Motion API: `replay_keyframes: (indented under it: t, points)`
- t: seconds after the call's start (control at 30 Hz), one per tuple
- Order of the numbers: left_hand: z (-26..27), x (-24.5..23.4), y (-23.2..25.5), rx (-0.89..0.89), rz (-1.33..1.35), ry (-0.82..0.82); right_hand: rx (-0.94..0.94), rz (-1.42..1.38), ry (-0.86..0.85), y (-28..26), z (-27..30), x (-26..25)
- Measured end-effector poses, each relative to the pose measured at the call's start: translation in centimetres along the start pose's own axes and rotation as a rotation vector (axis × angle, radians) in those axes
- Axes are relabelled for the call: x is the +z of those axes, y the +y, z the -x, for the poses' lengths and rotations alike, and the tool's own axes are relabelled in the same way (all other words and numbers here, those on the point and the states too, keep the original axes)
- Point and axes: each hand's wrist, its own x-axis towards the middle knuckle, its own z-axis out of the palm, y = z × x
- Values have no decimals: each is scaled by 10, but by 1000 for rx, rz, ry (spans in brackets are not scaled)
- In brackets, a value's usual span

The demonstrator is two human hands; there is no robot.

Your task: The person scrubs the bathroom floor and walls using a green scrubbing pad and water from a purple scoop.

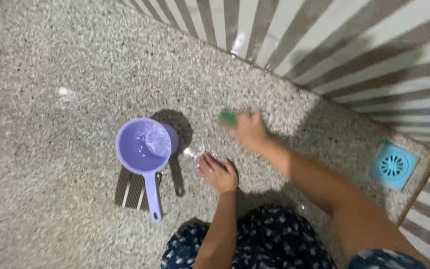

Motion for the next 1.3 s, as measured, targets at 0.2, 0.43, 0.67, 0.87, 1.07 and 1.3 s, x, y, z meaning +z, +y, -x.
replay_keyframes:
  t: [0.2,0.43,0.67,0.87,1.07,1.3]
  points:
    - [-2,-2,3,-49,12,-83,203,-188,265,20,-56,11]
    - [-13,-11,5,-50,13,-62,413,-1006,-235,-12,-55,-11]
    - [-10,-8,7,-59,15,-78,301,-405,48,34,-124,-37]
    - [-16,-9,8,-63,-5,-109,604,-819,-74,75,-31,-46]
    - [-13,-8,10,-77,9,-121,350,-352,218,44,-110,-14]
    - [-18,-15,12,-68,-14,-121,799,-882,-77,64,-52,-31]
